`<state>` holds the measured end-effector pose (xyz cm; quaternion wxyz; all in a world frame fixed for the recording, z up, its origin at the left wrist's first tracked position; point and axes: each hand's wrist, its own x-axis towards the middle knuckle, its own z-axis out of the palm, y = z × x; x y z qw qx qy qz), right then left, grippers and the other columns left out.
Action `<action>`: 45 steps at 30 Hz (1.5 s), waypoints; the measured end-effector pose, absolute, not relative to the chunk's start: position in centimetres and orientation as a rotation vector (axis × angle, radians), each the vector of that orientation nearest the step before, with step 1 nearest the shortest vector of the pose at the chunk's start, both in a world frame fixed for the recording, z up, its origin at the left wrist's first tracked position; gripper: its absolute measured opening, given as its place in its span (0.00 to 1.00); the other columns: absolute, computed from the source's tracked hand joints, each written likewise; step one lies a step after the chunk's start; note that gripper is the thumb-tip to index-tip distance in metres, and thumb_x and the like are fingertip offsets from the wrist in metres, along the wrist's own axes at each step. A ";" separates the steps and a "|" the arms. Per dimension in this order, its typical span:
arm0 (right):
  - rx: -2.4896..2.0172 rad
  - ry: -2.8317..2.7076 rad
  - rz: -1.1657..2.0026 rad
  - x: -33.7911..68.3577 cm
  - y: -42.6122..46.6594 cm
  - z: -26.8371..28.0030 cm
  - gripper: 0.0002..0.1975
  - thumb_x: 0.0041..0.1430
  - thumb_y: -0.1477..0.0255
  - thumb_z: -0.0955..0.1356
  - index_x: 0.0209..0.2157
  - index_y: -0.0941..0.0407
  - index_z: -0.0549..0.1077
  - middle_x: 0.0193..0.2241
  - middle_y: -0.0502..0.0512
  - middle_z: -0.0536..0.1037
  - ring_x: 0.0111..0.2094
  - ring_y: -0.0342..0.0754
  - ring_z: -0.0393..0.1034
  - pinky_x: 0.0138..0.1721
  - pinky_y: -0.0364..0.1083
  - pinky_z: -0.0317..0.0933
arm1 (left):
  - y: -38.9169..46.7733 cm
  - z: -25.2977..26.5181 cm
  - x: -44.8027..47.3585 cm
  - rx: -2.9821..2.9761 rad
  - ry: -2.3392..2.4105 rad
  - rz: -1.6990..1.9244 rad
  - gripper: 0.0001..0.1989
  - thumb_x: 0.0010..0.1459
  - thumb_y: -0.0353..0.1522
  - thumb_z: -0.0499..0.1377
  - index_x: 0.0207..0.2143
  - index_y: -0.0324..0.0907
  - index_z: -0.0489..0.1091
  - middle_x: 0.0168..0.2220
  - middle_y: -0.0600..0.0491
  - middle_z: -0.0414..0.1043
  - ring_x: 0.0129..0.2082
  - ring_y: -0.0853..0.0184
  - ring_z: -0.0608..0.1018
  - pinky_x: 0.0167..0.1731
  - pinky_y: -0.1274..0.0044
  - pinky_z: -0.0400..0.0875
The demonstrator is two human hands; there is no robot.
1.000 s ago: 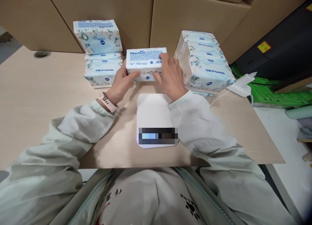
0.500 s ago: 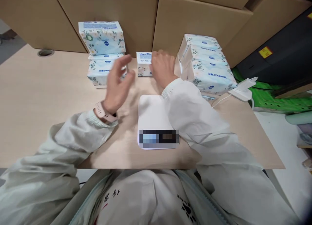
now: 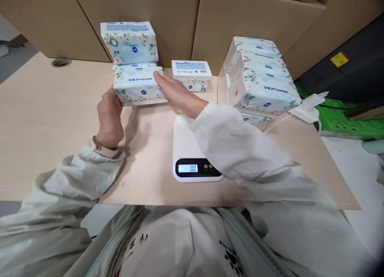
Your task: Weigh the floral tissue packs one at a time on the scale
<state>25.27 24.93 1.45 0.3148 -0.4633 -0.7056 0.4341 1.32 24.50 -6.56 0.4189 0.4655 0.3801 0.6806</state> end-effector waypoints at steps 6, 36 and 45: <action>-1.243 -1.676 1.048 33.6 11.1 4.1 0.39 0.73 0.45 0.66 0.78 0.39 0.56 0.80 0.42 0.56 0.81 0.59 0.52 0.81 0.63 0.52 | 15.2 -3.0 6.6 1.463 0.762 1.653 0.23 0.69 0.43 0.67 0.63 0.48 0.78 0.69 0.55 0.76 0.75 0.51 0.71 0.77 0.54 0.66; -1.104 -0.995 0.029 40.7 7.1 -7.6 0.22 0.75 0.61 0.59 0.38 0.48 0.82 0.29 0.50 0.83 0.23 0.47 0.73 0.25 0.49 0.65 | 11.1 -5.7 8.9 1.253 0.890 1.705 0.10 0.62 0.40 0.69 0.32 0.45 0.76 0.29 0.56 0.76 0.38 0.61 0.85 0.45 0.68 0.75; -1.194 -0.936 0.066 38.8 6.4 -6.4 0.19 0.76 0.57 0.62 0.37 0.48 0.81 0.28 0.51 0.82 0.25 0.50 0.72 0.30 0.52 0.64 | 10.8 -5.6 9.2 1.184 0.891 1.709 0.08 0.63 0.36 0.67 0.32 0.44 0.75 0.29 0.54 0.76 0.38 0.60 0.83 0.46 0.67 0.72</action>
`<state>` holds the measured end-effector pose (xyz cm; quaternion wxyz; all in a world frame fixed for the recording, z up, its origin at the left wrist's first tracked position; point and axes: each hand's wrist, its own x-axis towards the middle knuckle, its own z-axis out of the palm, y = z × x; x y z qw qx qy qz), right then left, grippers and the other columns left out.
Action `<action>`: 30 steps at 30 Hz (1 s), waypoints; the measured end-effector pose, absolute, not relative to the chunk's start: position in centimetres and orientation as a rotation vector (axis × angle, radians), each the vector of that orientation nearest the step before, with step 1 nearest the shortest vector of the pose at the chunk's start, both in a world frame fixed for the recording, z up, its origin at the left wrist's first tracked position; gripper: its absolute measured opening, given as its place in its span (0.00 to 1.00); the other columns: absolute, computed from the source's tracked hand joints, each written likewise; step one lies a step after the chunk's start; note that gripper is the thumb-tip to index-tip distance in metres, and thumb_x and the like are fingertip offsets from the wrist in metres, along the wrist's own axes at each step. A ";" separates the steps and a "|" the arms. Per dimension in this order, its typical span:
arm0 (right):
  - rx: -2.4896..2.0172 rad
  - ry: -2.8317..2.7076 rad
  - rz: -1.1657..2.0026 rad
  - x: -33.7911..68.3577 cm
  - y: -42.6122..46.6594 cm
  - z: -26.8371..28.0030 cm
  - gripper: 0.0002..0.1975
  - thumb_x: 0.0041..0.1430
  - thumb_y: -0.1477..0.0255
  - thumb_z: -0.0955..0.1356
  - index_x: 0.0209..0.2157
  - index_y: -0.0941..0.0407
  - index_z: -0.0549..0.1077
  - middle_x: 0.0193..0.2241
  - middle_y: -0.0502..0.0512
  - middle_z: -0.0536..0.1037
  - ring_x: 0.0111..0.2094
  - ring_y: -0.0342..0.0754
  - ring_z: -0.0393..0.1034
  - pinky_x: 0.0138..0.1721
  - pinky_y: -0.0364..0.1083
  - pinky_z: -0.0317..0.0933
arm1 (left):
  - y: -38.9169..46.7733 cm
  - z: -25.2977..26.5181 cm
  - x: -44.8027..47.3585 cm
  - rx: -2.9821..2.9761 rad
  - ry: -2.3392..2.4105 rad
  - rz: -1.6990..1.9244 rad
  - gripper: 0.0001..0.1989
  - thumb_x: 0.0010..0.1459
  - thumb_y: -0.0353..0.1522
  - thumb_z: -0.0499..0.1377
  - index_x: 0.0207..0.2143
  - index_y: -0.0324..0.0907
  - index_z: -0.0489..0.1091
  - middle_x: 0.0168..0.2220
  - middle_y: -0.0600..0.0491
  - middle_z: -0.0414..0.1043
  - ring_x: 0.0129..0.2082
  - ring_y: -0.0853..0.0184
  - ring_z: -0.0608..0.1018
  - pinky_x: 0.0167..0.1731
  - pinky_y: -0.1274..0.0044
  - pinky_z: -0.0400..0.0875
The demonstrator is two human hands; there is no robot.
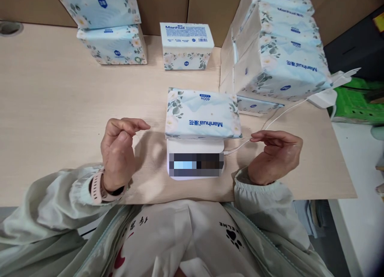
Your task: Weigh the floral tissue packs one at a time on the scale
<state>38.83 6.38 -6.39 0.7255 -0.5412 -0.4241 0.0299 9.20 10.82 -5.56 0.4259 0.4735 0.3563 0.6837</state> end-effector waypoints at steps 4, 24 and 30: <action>-1.274 -0.899 0.071 38.3 6.2 -5.9 0.21 0.75 0.55 0.61 0.36 0.48 0.79 0.27 0.51 0.81 0.25 0.51 0.73 0.32 0.54 0.66 | 10.8 -5.5 9.3 1.165 0.901 1.690 0.08 0.62 0.37 0.67 0.32 0.43 0.75 0.31 0.52 0.80 0.38 0.60 0.83 0.46 0.67 0.72; -1.283 -0.936 0.036 38.6 6.1 -6.2 0.27 0.77 0.53 0.58 0.33 0.50 0.80 0.24 0.51 0.78 0.24 0.50 0.74 0.32 0.53 0.65 | 10.7 -5.4 9.4 1.156 0.943 1.677 0.05 0.62 0.33 0.63 0.32 0.44 0.72 0.32 0.50 0.83 0.36 0.59 0.82 0.45 0.66 0.71; -1.307 -0.953 0.054 38.6 5.9 -6.2 0.26 0.77 0.52 0.59 0.35 0.47 0.81 0.24 0.50 0.79 0.25 0.51 0.75 0.33 0.55 0.67 | 10.7 -5.4 9.3 1.161 0.947 1.682 0.06 0.62 0.33 0.64 0.31 0.44 0.72 0.32 0.50 0.83 0.35 0.61 0.82 0.44 0.67 0.71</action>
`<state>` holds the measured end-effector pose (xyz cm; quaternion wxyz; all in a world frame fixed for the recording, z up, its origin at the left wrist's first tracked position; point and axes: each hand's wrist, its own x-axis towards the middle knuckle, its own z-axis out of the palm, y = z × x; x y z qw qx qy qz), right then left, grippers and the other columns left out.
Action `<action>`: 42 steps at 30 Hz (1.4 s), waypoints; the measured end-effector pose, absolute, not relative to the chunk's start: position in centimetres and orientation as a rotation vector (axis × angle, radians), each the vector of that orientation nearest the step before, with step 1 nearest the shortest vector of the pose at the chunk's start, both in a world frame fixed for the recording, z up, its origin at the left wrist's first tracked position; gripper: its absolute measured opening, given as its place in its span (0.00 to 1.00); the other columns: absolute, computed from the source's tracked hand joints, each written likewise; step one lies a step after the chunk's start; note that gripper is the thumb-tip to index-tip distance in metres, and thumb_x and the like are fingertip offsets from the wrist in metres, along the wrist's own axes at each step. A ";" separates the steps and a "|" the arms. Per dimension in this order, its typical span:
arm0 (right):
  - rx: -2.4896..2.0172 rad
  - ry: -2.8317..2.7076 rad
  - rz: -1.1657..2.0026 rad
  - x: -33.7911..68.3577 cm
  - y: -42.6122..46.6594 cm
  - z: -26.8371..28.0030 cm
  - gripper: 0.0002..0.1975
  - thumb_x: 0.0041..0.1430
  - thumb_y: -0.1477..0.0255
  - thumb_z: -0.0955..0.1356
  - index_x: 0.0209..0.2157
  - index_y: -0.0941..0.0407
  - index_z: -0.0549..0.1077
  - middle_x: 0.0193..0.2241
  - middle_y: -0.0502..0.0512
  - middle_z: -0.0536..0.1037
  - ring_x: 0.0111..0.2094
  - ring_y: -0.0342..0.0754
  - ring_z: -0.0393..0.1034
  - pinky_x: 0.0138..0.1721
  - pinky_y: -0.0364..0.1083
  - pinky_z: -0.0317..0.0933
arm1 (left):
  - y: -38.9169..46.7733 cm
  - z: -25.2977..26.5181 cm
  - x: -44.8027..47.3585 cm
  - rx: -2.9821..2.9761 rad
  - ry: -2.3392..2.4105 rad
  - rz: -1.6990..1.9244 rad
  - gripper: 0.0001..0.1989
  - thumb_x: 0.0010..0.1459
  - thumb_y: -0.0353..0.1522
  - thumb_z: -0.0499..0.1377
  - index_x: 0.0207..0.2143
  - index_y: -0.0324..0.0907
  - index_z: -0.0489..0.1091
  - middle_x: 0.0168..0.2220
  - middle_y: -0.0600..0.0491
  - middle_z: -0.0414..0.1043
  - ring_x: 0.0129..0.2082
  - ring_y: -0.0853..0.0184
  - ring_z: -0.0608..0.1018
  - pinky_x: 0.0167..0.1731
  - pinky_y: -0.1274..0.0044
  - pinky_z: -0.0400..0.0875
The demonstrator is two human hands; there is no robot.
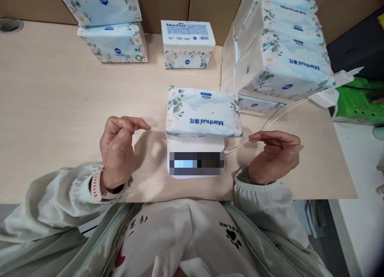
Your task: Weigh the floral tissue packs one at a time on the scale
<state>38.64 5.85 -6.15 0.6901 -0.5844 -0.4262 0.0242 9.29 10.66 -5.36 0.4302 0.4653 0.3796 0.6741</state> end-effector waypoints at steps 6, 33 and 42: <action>-1.287 -0.891 0.064 38.6 6.0 -6.2 0.22 0.74 0.57 0.61 0.34 0.51 0.81 0.24 0.49 0.81 0.24 0.49 0.75 0.33 0.51 0.66 | 10.7 -5.3 9.3 1.148 0.937 1.685 0.04 0.61 0.30 0.62 0.31 0.43 0.73 0.32 0.51 0.84 0.35 0.61 0.82 0.44 0.67 0.71; -1.309 -0.934 0.123 38.3 5.7 -5.5 0.22 0.76 0.55 0.61 0.34 0.48 0.79 0.27 0.52 0.81 0.25 0.51 0.71 0.32 0.53 0.64 | 11.7 -6.1 8.9 1.226 0.921 1.714 0.07 0.65 0.31 0.67 0.33 0.44 0.72 0.32 0.52 0.80 0.36 0.62 0.82 0.44 0.67 0.74; -1.498 -1.504 0.386 39.2 5.2 -3.4 0.31 0.73 0.57 0.68 0.73 0.50 0.66 0.50 0.61 0.88 0.40 0.53 0.84 0.35 0.50 0.76 | 14.0 -1.3 8.3 1.329 1.143 1.079 0.21 0.67 0.47 0.69 0.55 0.46 0.83 0.59 0.45 0.83 0.45 0.58 0.86 0.44 0.66 0.82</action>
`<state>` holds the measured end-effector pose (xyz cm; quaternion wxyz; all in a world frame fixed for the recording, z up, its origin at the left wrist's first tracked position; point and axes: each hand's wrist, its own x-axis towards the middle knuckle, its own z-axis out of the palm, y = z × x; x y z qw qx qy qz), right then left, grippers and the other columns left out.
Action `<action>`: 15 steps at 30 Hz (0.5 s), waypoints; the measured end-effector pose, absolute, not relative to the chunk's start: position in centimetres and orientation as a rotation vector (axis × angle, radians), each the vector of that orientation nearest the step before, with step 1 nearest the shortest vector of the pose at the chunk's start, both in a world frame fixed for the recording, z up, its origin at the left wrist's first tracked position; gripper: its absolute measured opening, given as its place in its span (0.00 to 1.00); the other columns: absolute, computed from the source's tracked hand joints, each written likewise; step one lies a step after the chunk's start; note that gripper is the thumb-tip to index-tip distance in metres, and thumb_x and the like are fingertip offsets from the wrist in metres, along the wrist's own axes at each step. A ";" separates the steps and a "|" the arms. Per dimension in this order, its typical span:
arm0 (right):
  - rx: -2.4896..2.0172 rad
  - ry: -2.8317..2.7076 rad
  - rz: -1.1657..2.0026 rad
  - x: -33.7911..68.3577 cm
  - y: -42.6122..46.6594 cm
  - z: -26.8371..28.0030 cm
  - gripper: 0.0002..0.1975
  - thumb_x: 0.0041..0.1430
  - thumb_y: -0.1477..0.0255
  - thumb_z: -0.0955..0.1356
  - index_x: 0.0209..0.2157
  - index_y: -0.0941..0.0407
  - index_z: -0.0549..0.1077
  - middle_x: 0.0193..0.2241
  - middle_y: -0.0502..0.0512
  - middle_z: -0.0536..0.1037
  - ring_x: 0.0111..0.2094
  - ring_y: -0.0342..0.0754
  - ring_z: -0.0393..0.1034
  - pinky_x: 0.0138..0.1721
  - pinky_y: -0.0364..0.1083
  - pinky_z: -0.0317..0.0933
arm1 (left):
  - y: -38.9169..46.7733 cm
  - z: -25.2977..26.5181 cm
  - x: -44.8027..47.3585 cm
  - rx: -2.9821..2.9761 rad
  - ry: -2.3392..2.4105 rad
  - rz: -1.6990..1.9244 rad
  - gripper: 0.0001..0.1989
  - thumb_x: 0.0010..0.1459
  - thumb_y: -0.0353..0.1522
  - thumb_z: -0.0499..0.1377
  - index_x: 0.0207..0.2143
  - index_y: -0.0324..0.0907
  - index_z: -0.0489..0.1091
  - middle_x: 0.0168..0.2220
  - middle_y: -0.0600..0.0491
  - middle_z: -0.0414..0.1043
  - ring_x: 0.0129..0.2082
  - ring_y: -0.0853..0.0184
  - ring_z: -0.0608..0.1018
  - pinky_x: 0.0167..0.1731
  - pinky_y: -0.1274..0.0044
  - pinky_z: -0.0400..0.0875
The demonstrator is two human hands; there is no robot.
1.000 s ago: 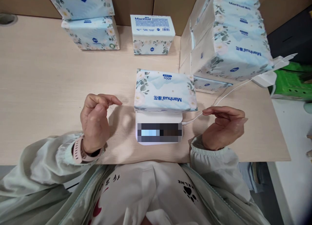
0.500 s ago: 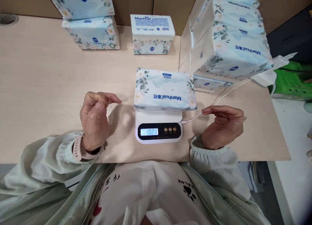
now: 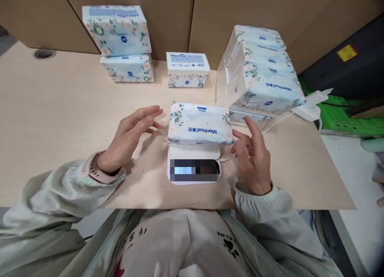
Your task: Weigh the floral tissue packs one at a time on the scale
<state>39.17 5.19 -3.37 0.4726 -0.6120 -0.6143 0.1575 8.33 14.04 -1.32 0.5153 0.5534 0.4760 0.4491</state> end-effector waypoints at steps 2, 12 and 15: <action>-1.520 -1.633 0.344 38.5 5.4 -2.5 0.33 0.73 0.59 0.69 0.74 0.49 0.64 0.53 0.61 0.88 0.35 0.50 0.82 0.34 0.49 0.77 | 13.6 -0.4 8.9 1.366 1.113 0.997 0.23 0.69 0.50 0.66 0.58 0.46 0.83 0.62 0.46 0.81 0.57 0.51 0.84 0.54 0.62 0.82; -1.419 -1.936 0.145 35.4 15.7 0.4 0.26 0.76 0.57 0.62 0.70 0.47 0.67 0.65 0.58 0.79 0.45 0.53 0.83 0.55 0.58 0.78 | 21.5 -0.5 10.2 1.457 0.936 1.198 0.15 0.65 0.44 0.68 0.48 0.44 0.83 0.52 0.48 0.84 0.58 0.50 0.81 0.62 0.57 0.78; -1.514 -2.004 0.207 34.6 19.5 0.1 0.27 0.76 0.61 0.62 0.71 0.51 0.64 0.60 0.62 0.82 0.56 0.60 0.81 0.62 0.63 0.73 | 25.3 -2.2 11.3 1.386 1.005 1.223 0.09 0.66 0.38 0.67 0.44 0.44 0.82 0.48 0.48 0.84 0.55 0.51 0.81 0.58 0.57 0.79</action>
